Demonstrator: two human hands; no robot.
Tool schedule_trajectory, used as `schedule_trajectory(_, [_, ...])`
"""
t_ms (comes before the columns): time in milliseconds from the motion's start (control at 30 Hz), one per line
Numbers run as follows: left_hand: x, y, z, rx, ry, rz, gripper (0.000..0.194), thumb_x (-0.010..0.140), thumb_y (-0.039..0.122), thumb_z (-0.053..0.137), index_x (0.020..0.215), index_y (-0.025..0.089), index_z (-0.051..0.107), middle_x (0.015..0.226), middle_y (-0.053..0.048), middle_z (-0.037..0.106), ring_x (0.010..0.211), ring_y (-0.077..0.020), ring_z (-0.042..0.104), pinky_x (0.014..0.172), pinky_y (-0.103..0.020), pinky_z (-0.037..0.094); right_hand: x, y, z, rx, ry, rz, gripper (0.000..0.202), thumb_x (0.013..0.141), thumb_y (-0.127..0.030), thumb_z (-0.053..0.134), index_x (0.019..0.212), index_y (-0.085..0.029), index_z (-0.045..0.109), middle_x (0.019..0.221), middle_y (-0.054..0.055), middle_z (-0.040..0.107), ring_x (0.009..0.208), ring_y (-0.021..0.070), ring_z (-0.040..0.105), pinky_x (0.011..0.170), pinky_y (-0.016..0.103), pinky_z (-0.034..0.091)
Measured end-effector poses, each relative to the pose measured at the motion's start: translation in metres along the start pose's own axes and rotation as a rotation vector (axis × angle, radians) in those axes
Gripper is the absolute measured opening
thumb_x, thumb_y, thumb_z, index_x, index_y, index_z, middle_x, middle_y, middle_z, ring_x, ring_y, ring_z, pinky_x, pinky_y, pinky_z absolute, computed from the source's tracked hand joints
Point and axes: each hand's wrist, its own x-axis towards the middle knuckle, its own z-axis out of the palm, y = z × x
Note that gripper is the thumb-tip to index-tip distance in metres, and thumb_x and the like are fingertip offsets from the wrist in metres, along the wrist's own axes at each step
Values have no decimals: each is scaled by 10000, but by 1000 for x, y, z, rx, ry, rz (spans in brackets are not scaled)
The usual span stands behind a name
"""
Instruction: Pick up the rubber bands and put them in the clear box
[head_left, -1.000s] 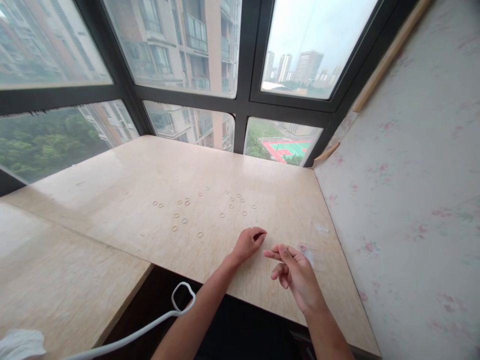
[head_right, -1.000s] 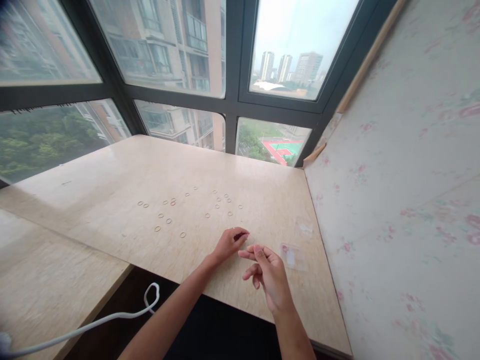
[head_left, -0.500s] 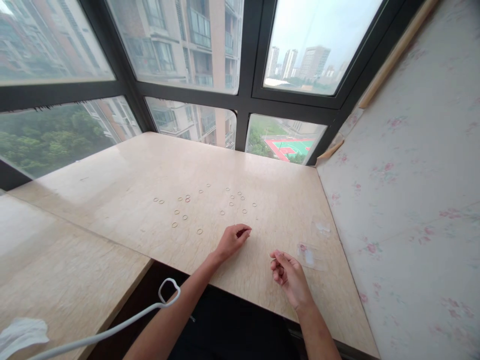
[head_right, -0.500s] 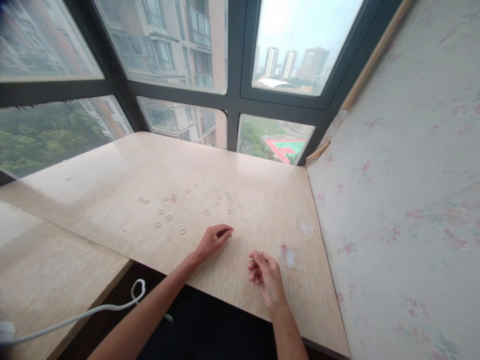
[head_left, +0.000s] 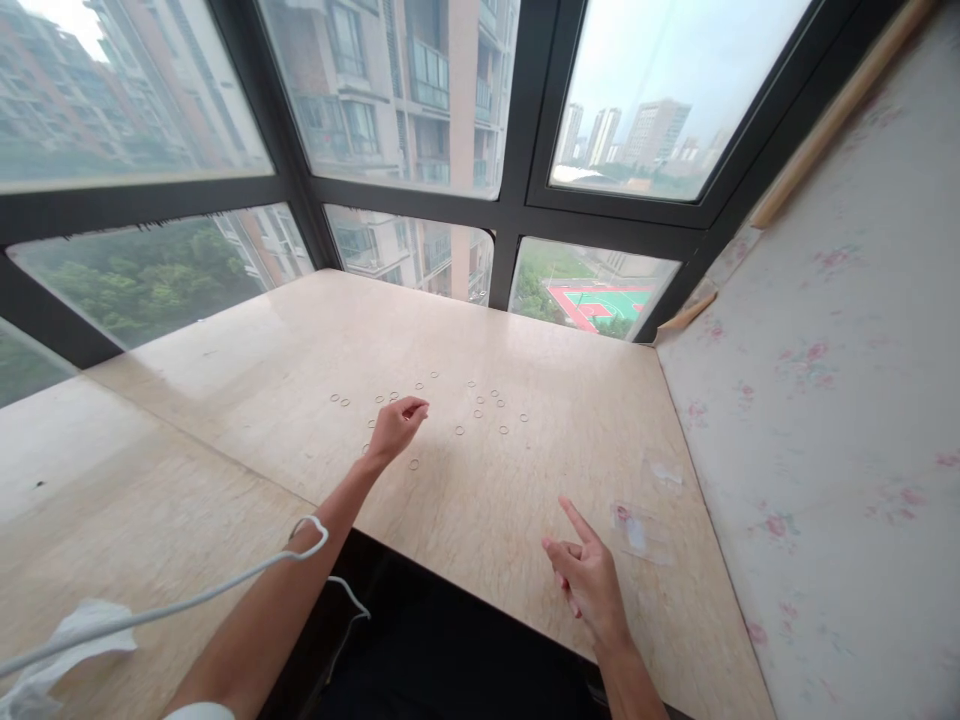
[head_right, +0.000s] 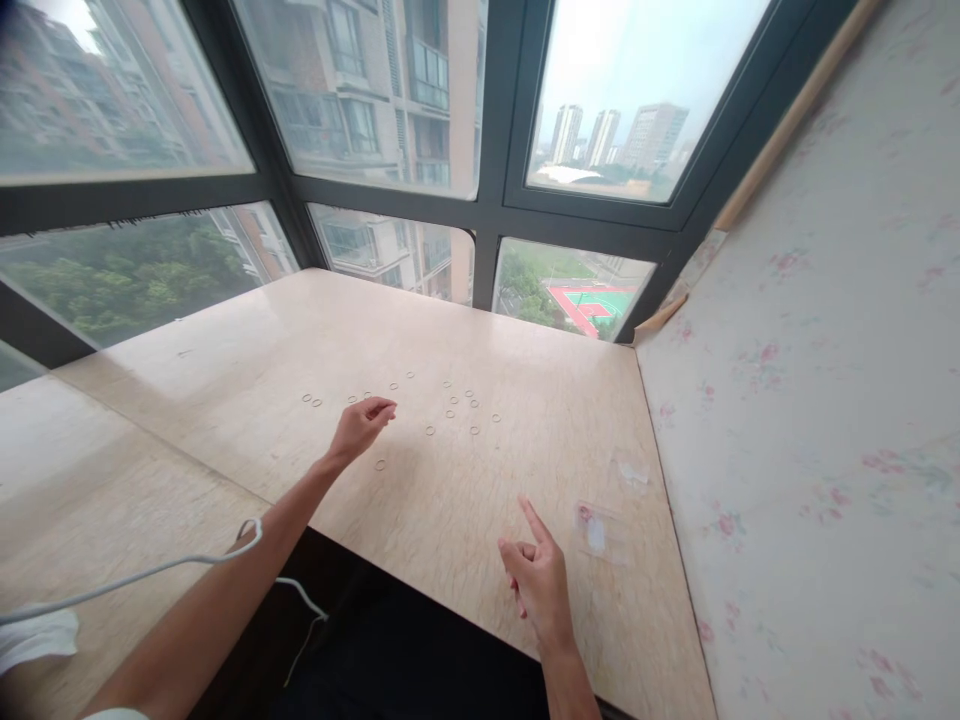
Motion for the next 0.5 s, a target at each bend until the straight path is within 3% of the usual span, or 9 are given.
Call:
schedule_trajectory(67, [14, -15, -19, 182, 5, -31, 242, 822, 309, 495, 889, 168, 680, 840, -35, 722, 769, -169, 653, 740, -269, 505, 0, 2, 0, -43, 0, 5, 664, 693, -515, 736, 1219, -162, 537, 432, -129, 361, 324, 48, 251, 248, 119, 195])
schedule_trajectory(167, [31, -37, -47, 432, -37, -91, 260, 822, 294, 490, 947, 171, 681, 904, -51, 719, 804, -178, 649, 750, -266, 488, 1, 8, 2, -57, 43, 25, 524, 644, -599, 739, 910, -172, 592, 425, -106, 394, 311, 46, 280, 238, 123, 193])
schedule_trajectory(267, [41, -55, -69, 528, -69, -122, 260, 771, 259, 536, 964, 167, 684, 925, -73, 710, 801, -198, 641, 740, -285, 481, 2, 10, 5, -36, 61, 38, 537, 620, -662, 720, 794, -180, 560, 428, -85, 447, 275, 38, 288, 236, 131, 181])
schedule_trajectory(367, [47, -65, -78, 587, -139, -82, 270, 749, 245, 554, 971, 185, 696, 960, -71, 698, 827, -206, 629, 763, -292, 470, 2, 10, 5, -54, 29, 43, 600, 603, -719, 688, 809, -164, 591, 423, -64, 482, 237, 44, 296, 233, 150, 172])
schedule_trajectory(500, [51, -66, -73, 625, -272, 13, 249, 769, 277, 559, 944, 209, 722, 985, -64, 689, 850, -206, 623, 762, -279, 454, 2, 14, 7, -126, 4, 50, 666, 614, -782, 616, 830, -153, 621, 399, -53, 477, 226, 66, 324, 236, 168, 190])
